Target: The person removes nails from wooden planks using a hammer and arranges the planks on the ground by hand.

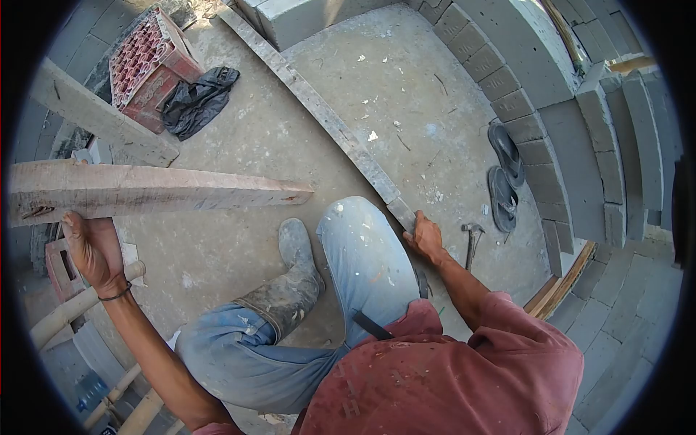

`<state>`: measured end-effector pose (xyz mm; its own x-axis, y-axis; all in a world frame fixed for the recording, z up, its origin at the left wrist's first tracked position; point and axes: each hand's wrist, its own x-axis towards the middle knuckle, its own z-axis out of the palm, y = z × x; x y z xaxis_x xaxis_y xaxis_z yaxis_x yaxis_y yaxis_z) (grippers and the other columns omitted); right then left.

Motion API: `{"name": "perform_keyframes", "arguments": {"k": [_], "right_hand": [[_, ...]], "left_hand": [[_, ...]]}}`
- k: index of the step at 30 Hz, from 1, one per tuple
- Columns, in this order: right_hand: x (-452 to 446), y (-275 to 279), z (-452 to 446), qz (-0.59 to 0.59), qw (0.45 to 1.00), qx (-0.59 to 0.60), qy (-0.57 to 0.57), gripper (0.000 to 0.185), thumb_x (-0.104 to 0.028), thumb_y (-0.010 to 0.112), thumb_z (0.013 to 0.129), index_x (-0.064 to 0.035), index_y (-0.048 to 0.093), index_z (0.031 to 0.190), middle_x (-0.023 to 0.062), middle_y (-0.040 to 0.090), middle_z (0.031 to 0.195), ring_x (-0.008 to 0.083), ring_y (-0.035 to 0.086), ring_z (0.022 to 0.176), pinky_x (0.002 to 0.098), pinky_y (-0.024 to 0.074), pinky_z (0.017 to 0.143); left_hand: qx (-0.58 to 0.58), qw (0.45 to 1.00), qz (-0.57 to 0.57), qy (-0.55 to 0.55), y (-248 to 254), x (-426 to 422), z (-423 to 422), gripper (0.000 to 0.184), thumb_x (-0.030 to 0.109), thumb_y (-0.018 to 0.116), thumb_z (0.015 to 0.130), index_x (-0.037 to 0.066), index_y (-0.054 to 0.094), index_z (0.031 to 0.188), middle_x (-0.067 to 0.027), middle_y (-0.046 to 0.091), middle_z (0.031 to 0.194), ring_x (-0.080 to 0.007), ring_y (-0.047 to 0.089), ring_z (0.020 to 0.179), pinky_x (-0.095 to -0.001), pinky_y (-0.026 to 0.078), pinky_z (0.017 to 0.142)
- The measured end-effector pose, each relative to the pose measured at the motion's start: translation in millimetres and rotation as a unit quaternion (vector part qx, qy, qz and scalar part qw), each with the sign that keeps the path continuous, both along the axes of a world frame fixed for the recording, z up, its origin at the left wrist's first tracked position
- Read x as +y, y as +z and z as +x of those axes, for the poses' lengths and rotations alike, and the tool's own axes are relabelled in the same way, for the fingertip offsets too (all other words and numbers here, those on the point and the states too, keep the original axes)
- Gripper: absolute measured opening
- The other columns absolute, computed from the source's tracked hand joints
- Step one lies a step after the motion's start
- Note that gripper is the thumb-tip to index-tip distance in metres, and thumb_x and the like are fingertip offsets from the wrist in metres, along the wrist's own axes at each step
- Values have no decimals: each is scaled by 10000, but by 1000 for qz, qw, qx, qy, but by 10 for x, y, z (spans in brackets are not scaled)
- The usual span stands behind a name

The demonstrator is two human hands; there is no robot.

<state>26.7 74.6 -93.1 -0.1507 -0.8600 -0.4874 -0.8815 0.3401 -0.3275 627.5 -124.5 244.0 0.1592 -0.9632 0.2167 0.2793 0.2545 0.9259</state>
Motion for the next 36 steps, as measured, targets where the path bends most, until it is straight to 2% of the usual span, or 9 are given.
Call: {"name": "perform_keyframes", "arguments": {"k": [1, 3, 12, 21, 23, 25, 27, 32, 36], "right_hand": [[-17, -8, -13, 19, 1000, -4, -6, 551, -269, 847, 847, 27, 514, 1171, 328, 734, 1074, 517, 720, 1006, 563, 571, 891], [-39, -13, -1, 38, 999, -10, -10, 555, -273, 850, 843, 26, 515, 1171, 328, 735, 1076, 516, 720, 1007, 561, 572, 893], [-51, -20, -47, 23, 1000, -15, -10, 548, -286, 831, 850, 25, 516, 1173, 338, 725, 1088, 524, 714, 1012, 571, 563, 896], [-39, 51, -49, 43, 999, -21, -25, 548, -315, 816, 870, 17, 520, 1191, 310, 728, 1119, 508, 708, 1054, 563, 553, 926], [-39, 89, -51, 48, 998, -22, -31, 555, -321, 820, 869, 16, 521, 1193, 309, 728, 1128, 503, 711, 1054, 560, 555, 926], [-45, 93, -46, 50, 998, -25, -41, 561, -327, 823, 869, 15, 522, 1195, 308, 728, 1136, 497, 713, 1055, 556, 557, 926], [-11, 78, -50, 39, 999, -19, -26, 584, -342, 824, 869, 17, 506, 1202, 299, 730, 1112, 496, 714, 1026, 550, 555, 913], [43, 17, -84, 28, 999, -23, -23, 591, -353, 836, 870, 8, 512, 1207, 280, 729, 1141, 485, 715, 1050, 539, 559, 928], [62, 105, -82, 31, 999, -23, -22, 586, -352, 840, 874, 5, 518, 1208, 275, 731, 1144, 480, 717, 1071, 534, 561, 938]], "left_hand": [[0, 1000, -2, -1, 7, -16, -20, 627, 319, 528, 1137, 21, 346, 1658, -160, 400, 1704, -284, 353, 1585, -499, 187, 1335], [-30, 999, -6, -22, 23, -9, -52, 684, 324, 522, 1137, 13, 250, 1683, -219, 316, 1732, -326, 319, 1601, -522, 174, 1335], [-41, 998, -9, -37, 68, -60, -188, 759, 380, 556, 1118, -1, 230, 1688, -237, 305, 1730, -408, 326, 1588, -561, 184, 1331], [-36, 997, -11, -65, 85, -61, -206, 824, 374, 631, 1082, -33, 233, 1678, -232, 301, 1734, -410, 322, 1588, -564, 191, 1331], [-13, 995, -10, -94, 77, -53, -131, 750, 358, 585, 1107, -7, 267, 1679, -205, 316, 1736, -349, 310, 1603, -531, 183, 1339], [-14, 993, -14, -113, 74, -62, -129, 747, 348, 596, 1104, -7, 273, 1676, -197, 326, 1733, -344, 317, 1600, -535, 196, 1336], [-17, 997, -5, -74, 89, -64, -186, 754, 352, 610, 1097, -5, 278, 1673, -188, 331, 1732, -341, 322, 1597, -532, 200, 1336], [-27, 996, -1, -82, 110, -115, -279, 783, 380, 624, 1088, 14, 264, 1679, -184, 322, 1734, -361, 314, 1595, -621, 205, 1324], [-16, 998, 1, -67, 130, -152, -365, 806, 388, 638, 1075, 20, 256, 1681, -187, 311, 1736, -369, 312, 1594, -636, 199, 1328]]}}
